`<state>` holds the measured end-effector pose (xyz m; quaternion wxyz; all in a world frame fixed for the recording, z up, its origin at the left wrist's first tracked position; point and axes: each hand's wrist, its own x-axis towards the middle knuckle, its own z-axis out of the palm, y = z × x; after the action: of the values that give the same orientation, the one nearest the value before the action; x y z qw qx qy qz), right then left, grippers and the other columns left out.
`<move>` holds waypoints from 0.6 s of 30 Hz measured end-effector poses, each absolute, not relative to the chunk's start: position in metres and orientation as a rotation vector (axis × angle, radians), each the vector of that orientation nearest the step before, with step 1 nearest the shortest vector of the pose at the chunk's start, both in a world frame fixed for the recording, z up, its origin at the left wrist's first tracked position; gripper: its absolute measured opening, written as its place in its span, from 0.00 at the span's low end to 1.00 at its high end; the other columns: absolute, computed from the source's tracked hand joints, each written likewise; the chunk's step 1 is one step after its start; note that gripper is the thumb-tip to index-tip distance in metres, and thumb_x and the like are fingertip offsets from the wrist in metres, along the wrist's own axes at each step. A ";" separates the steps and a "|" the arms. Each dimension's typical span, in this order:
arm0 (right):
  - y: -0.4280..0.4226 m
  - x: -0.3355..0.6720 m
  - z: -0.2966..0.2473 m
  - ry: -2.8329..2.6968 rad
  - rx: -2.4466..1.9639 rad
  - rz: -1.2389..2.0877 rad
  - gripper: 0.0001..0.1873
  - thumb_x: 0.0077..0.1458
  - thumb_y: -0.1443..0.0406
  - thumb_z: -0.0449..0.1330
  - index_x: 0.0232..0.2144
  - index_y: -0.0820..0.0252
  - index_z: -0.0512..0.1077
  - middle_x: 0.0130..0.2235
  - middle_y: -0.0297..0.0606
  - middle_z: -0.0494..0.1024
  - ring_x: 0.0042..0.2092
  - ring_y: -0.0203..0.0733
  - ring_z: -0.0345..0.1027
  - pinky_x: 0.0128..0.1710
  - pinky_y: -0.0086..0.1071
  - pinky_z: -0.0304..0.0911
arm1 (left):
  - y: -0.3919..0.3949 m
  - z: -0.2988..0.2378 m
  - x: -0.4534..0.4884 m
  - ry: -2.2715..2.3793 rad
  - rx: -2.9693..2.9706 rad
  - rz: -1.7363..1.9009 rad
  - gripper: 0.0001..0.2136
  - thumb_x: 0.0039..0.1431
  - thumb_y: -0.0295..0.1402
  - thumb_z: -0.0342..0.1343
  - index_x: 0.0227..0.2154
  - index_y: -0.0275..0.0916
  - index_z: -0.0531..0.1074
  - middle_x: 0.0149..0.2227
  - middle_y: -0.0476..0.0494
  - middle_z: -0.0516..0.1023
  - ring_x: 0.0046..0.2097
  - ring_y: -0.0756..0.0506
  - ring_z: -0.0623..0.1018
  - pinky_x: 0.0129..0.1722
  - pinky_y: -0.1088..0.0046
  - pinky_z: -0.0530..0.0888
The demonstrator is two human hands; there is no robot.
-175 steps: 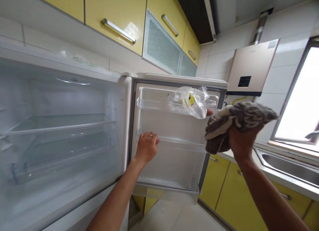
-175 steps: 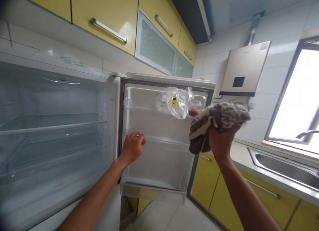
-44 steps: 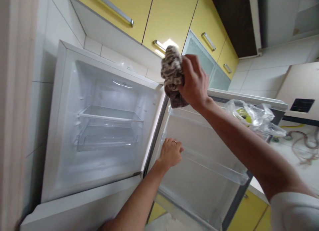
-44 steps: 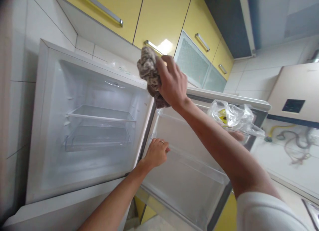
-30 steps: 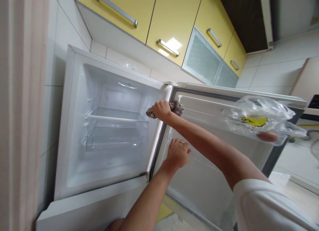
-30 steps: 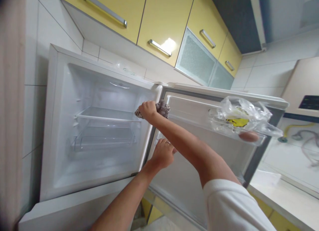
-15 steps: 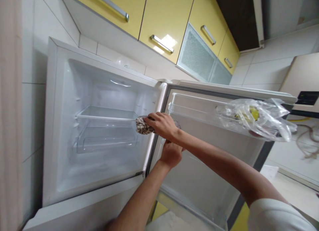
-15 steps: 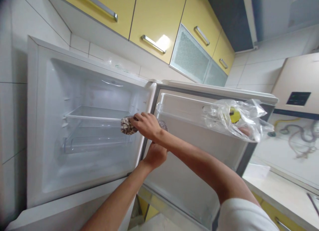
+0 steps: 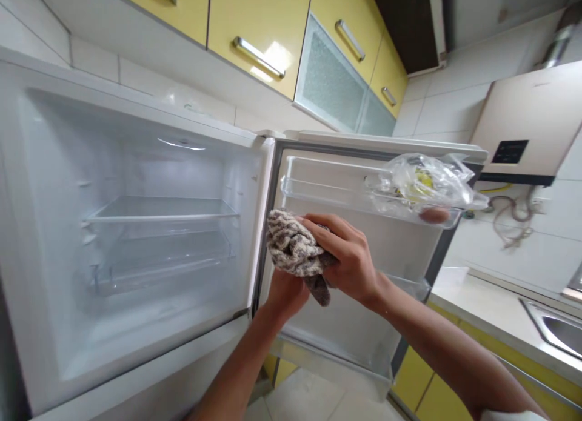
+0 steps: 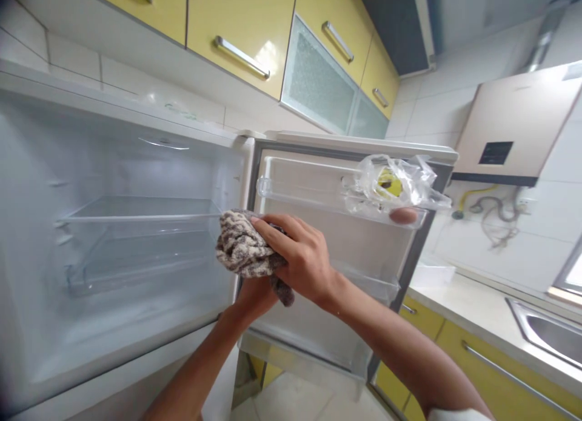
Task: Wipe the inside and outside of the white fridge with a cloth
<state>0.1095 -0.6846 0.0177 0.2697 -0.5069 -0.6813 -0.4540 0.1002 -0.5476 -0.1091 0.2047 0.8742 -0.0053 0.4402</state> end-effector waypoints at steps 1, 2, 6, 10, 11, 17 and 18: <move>-0.692 0.112 0.013 -1.807 -1.369 -1.203 0.25 0.60 0.74 0.56 0.58 0.53 0.73 0.52 0.43 0.80 0.51 0.43 0.75 0.49 0.35 0.72 | -0.552 -0.117 0.092 -0.024 2.411 1.234 0.21 0.66 0.32 0.48 0.60 0.43 0.71 0.60 0.36 0.76 0.66 0.35 0.68 0.68 0.47 0.58; -0.698 0.115 0.008 -1.779 -1.375 -1.178 0.25 0.59 0.74 0.57 0.58 0.53 0.72 0.51 0.43 0.80 0.51 0.43 0.76 0.49 0.35 0.72 | -0.558 -0.126 0.083 -0.009 2.292 1.240 0.21 0.65 0.34 0.50 0.60 0.42 0.71 0.62 0.35 0.74 0.67 0.34 0.66 0.69 0.44 0.56; -0.710 0.126 -0.013 -1.683 -1.408 -1.041 0.25 0.58 0.73 0.58 0.56 0.51 0.73 0.50 0.43 0.80 0.49 0.43 0.77 0.48 0.34 0.74 | -0.592 -0.160 0.050 0.017 1.349 0.983 0.28 0.58 0.43 0.60 0.62 0.45 0.70 0.65 0.36 0.70 0.68 0.33 0.65 0.64 0.49 0.66; -0.705 0.134 -0.036 -1.679 -1.458 -0.923 0.29 0.55 0.73 0.57 0.59 0.51 0.71 0.51 0.44 0.79 0.49 0.44 0.77 0.47 0.34 0.75 | -0.618 -0.165 0.028 -0.109 0.617 0.541 0.24 0.51 0.50 0.66 0.50 0.50 0.78 0.59 0.39 0.75 0.57 0.33 0.75 0.47 0.54 0.77; -0.703 0.135 -0.042 -1.697 -1.464 -0.912 0.30 0.55 0.73 0.56 0.60 0.51 0.69 0.52 0.44 0.79 0.50 0.45 0.77 0.48 0.35 0.75 | -0.621 -0.162 0.024 -0.120 0.550 0.500 0.23 0.50 0.51 0.67 0.48 0.50 0.80 0.58 0.38 0.76 0.55 0.34 0.76 0.46 0.54 0.78; -0.692 0.120 -0.077 -1.831 -1.578 -0.974 0.32 0.57 0.70 0.56 0.64 0.57 0.64 0.55 0.51 0.77 0.53 0.52 0.75 0.50 0.43 0.76 | -0.629 -0.146 0.018 0.012 0.477 0.660 0.35 0.45 0.51 0.71 0.57 0.48 0.75 0.59 0.38 0.76 0.64 0.31 0.70 0.56 0.55 0.75; -0.691 0.115 -0.081 -1.855 -1.609 -0.937 0.32 0.57 0.69 0.57 0.64 0.59 0.63 0.56 0.52 0.77 0.54 0.53 0.75 0.51 0.43 0.76 | -0.630 -0.146 0.019 0.069 0.472 0.705 0.36 0.43 0.49 0.73 0.58 0.48 0.74 0.59 0.39 0.76 0.65 0.31 0.69 0.57 0.56 0.74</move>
<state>0.1147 -0.6911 -0.0805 0.2539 -0.5920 -0.6828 -0.3449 0.0194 -0.6297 -0.1461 0.9107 0.2291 0.0335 0.3421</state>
